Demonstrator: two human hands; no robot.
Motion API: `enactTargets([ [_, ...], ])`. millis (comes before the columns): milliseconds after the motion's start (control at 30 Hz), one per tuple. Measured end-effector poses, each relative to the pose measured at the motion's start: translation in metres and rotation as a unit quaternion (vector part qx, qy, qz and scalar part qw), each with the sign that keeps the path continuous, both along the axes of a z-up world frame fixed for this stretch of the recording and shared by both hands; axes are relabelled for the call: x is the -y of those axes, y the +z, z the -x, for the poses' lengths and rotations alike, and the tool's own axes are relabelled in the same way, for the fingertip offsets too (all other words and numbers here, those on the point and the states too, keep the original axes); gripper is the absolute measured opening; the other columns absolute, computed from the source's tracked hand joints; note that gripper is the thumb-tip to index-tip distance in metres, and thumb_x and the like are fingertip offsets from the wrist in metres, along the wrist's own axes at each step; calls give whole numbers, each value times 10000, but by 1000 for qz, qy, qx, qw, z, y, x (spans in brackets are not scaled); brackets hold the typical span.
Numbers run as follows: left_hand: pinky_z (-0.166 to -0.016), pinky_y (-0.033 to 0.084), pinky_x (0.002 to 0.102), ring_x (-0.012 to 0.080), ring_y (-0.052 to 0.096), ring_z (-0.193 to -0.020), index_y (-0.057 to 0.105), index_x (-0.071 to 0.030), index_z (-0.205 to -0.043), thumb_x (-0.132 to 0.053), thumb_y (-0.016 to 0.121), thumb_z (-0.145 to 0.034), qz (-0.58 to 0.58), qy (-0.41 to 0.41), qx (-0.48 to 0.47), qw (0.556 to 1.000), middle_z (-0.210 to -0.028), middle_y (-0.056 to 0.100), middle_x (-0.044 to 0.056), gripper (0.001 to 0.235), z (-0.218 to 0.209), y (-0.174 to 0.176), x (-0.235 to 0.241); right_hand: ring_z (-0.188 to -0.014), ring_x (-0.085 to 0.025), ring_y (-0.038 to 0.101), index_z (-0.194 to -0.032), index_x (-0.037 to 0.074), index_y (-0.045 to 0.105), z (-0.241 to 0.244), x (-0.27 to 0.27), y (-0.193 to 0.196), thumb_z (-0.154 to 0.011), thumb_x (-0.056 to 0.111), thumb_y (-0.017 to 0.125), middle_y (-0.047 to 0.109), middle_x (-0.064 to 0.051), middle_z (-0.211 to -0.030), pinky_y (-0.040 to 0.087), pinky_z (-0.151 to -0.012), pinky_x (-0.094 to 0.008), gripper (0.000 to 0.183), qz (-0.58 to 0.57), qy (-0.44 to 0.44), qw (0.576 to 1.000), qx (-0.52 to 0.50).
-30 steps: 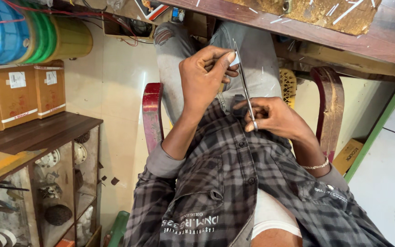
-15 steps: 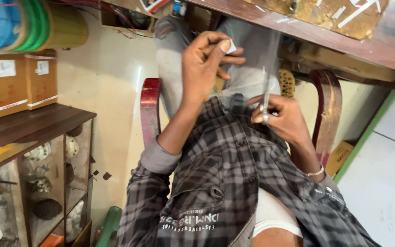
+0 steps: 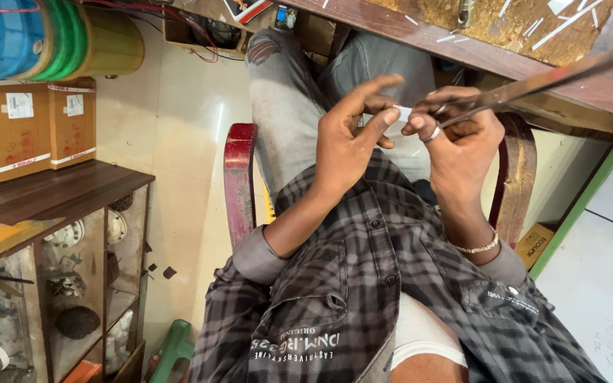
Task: The person cuts small white paper pieces with scissors, folds them, and inserts them into slots on a circular stator component. They use a green screwdriver to adjust the component and repeat the process for multiple slots.
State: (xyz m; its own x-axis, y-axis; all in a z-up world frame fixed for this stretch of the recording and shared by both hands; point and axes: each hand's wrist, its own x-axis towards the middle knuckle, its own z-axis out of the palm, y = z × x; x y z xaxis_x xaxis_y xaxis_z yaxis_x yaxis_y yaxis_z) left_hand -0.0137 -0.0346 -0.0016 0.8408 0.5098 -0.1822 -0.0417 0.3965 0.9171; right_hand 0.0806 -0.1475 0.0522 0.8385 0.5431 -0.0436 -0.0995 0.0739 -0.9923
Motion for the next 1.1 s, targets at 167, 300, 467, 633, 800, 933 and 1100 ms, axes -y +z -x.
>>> enactTargets([
  [167,-663,625,231,91,737,-877,785,-28,-1153,-104,735,-1002,-96,3,-51,994,-1073,794,82,176,-4,7,-1,-899,-178,731,-1228,-55,565,-11,14,0,-1026,140,832,700,-129,-1015,620,-817,-277,387,16,57,998,18],
  [300,-690,628,233,98,736,-883,770,7,-1157,-98,716,-1029,-61,4,-39,997,-1098,790,121,174,-9,9,-17,-936,-144,727,-1310,-16,532,-26,26,-2,-904,212,794,708,-54,-1100,619,-846,-281,534,130,204,970,-13],
  [467,-665,618,227,129,775,-923,732,19,-1114,-76,683,-1012,-44,26,-20,998,-1242,751,124,149,-10,6,-31,-787,-91,643,-1339,46,668,-10,37,-16,-678,233,867,710,0,-885,547,-732,-244,716,181,358,909,-115],
  [633,-648,617,229,133,778,-895,728,19,-1096,-53,677,-999,-48,56,-22,997,-1242,748,134,131,-9,6,-34,-724,-83,603,-1251,21,730,0,38,-25,-655,211,902,665,1,-777,513,-673,-246,649,176,370,897,-166],
  [800,-650,613,229,133,779,-880,729,21,-1077,-54,688,-997,-44,49,-24,998,-1235,752,139,117,-8,8,-35,-705,-76,590,-1209,-12,738,0,36,-24,-676,154,897,687,-14,-773,479,-638,-251,581,195,348,900,-178],
  [933,-650,609,227,127,774,-873,731,25,-1077,-73,688,-995,-31,41,-30,998,-1229,755,139,135,-10,8,-36,-702,-72,615,-1196,-4,733,0,34,-20,-678,133,888,709,-16,-765,495,-635,-246,558,217,342,902,-146],
  [1100,-638,609,236,128,775,-860,732,32,-1068,-87,692,-995,-32,18,-16,999,-1187,766,147,144,-12,5,-43,-698,-77,629,-1147,-13,741,0,37,-23,-672,124,880,711,-18,-756,494,-630,-246,513,231,328,902,-158],
])
